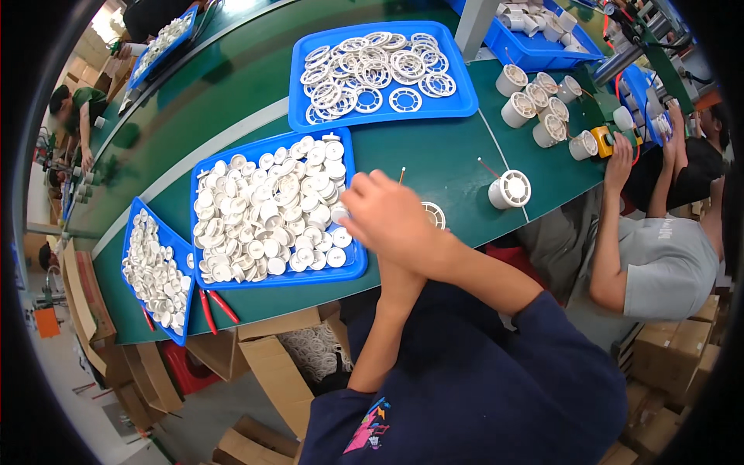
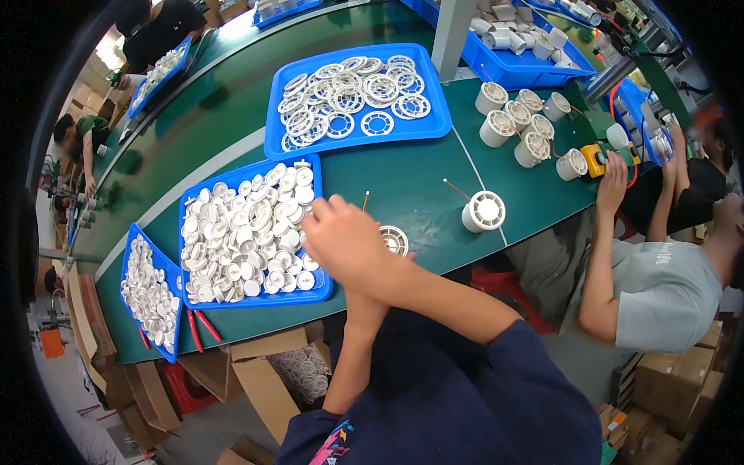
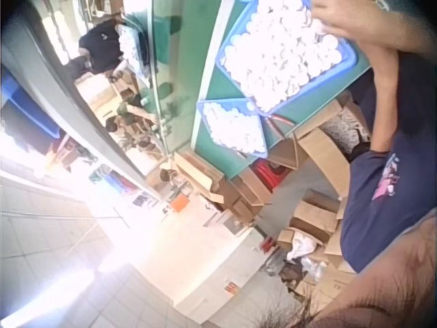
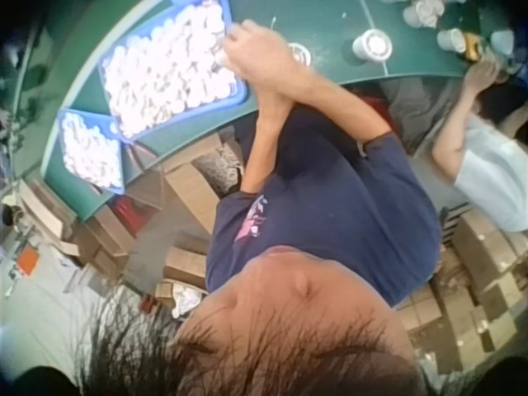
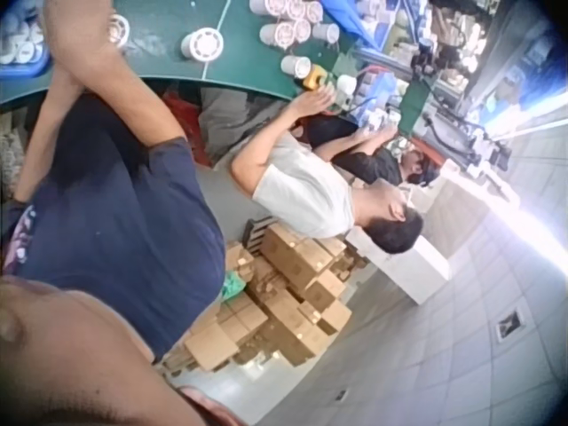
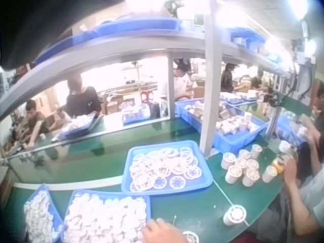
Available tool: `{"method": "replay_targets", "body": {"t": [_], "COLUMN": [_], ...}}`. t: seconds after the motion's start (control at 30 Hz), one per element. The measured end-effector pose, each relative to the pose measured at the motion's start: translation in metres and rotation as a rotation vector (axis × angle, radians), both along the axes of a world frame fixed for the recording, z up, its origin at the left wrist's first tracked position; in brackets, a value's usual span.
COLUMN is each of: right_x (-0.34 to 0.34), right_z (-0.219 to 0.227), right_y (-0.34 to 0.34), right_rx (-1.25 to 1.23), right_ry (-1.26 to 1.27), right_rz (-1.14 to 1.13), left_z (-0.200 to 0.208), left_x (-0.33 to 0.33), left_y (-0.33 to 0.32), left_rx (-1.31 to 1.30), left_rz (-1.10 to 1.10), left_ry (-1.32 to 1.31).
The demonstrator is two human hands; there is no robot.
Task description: Assembling small electronic components for smoke detectors on a factory production line.
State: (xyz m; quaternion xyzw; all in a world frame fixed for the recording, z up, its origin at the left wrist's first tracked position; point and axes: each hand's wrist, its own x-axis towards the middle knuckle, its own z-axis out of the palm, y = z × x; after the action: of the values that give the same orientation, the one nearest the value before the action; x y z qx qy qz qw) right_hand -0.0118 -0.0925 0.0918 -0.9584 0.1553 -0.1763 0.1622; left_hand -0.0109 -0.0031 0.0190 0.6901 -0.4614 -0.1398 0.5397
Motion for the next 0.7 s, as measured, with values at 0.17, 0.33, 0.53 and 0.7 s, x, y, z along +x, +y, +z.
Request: {"method": "replay_targets", "body": {"t": [0.17, 0.33, 0.53, 0.7], "right_x": [0.019, 0.008, -0.056, -0.104], "right_z": [-0.021, -0.014, 0.022, 0.019], "right_y": [0.008, -0.002, -0.029, -0.043], "right_rx": [-0.121, -0.006, 0.770, 1.050], "right_ry": [0.162, 0.032, -0.245, -0.173], "right_rz": [-0.007, 0.101, -0.126, -0.200], "left_z": [-0.002, -0.004, 0.008, 0.011], "left_x": [-0.004, -0.006, 0.001, -0.001], "left_y": [-0.003, -0.003, -0.006, -0.010], "left_rx": [-0.060, -0.044, 0.000, -0.009], "left_rz": [0.015, 0.016, 0.127, 0.117], "left_ry": [0.269, 0.245, -0.124, -0.107]}}
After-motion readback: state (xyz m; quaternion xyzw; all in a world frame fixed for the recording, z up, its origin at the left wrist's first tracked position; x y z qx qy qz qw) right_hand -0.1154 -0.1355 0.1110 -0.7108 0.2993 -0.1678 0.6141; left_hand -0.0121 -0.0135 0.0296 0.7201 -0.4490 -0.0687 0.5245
